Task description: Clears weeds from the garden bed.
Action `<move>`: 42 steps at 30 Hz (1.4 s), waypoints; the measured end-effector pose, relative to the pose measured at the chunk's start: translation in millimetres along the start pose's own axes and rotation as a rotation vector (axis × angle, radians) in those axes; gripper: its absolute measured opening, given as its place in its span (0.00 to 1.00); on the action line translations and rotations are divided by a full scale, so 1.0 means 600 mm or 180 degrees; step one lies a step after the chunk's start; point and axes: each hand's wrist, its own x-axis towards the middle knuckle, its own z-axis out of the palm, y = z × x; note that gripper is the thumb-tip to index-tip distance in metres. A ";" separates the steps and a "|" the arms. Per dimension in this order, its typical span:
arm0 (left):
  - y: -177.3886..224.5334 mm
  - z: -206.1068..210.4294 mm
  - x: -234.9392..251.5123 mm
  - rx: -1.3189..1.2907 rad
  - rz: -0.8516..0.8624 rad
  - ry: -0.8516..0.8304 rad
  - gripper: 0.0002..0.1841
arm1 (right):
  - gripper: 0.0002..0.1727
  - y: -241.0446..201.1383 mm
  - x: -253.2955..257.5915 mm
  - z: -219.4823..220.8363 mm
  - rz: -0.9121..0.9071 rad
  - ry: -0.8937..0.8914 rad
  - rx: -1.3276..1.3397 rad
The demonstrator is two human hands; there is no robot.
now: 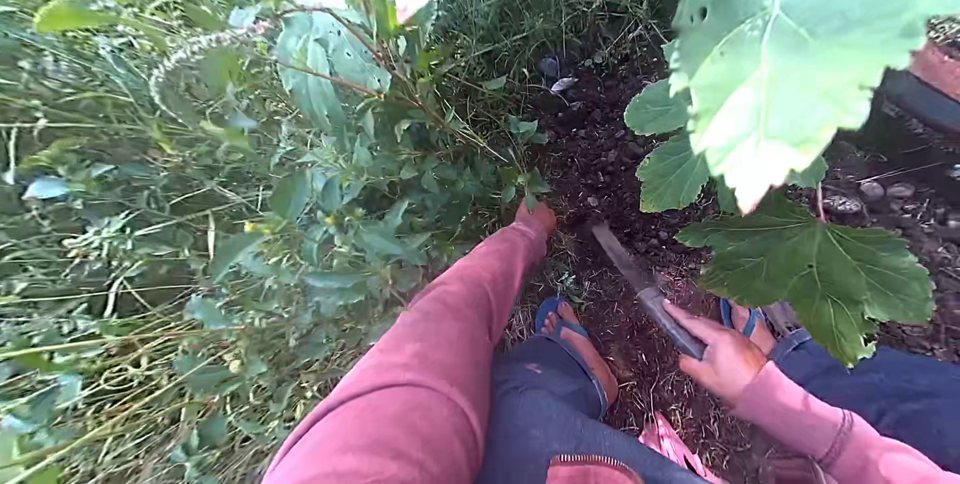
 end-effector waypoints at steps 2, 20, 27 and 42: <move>0.005 0.000 0.012 0.0267 -0.0024 -0.0150 0.14 | 0.45 -0.040 0.044 0.010 0.0025 -0.0327 -0.0468; -0.072 -0.052 -0.034 -0.1550 0.0244 0.0248 0.20 | 0.45 -0.011 0.045 0.028 0.0136 -0.0142 -0.0013; -0.111 -0.124 -0.170 -0.1151 -0.0676 0.0301 0.19 | 0.51 -0.033 0.224 0.166 -0.0088 -0.0103 -0.0588; -0.041 0.011 0.068 -0.1070 -0.0218 0.1024 0.64 | 0.41 0.036 0.092 0.072 0.0809 -0.0595 -0.0284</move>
